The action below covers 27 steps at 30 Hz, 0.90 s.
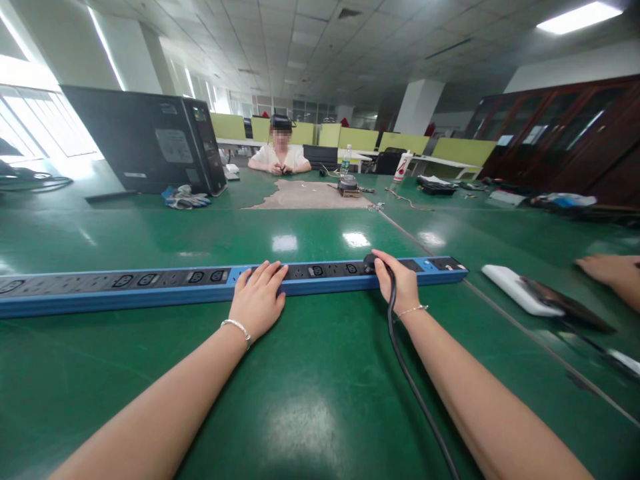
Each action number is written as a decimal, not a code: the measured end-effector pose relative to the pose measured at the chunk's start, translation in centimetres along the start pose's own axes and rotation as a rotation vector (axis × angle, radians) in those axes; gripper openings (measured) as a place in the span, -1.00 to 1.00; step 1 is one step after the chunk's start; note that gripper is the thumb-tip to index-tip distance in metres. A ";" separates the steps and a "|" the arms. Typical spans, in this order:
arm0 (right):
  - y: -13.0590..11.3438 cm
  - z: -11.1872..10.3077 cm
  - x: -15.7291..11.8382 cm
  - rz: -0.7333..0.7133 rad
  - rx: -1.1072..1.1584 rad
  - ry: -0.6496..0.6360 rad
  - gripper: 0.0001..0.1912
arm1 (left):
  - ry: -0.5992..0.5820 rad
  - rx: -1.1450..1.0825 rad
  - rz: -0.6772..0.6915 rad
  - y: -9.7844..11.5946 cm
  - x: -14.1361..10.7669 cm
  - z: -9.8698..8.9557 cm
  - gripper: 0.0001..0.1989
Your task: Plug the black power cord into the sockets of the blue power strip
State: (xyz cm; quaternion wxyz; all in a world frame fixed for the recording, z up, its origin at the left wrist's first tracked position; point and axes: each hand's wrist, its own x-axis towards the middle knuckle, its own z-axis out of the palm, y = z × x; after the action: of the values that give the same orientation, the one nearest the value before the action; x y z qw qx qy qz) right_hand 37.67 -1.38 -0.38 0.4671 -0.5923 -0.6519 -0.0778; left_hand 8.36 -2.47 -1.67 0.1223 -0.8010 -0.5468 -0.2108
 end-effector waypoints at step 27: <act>-1.1 1.3 -1.6 -0.043 -0.151 0.010 -0.66 | -0.001 -0.067 -0.016 -0.1 0.1 0.0 -0.47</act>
State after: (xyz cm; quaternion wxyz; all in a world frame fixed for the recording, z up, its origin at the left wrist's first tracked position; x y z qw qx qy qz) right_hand 35.84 -1.96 -1.77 0.4225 -0.6114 -0.6543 -0.1399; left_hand 8.27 -2.38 -1.62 0.0936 -0.8003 -0.5458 -0.2298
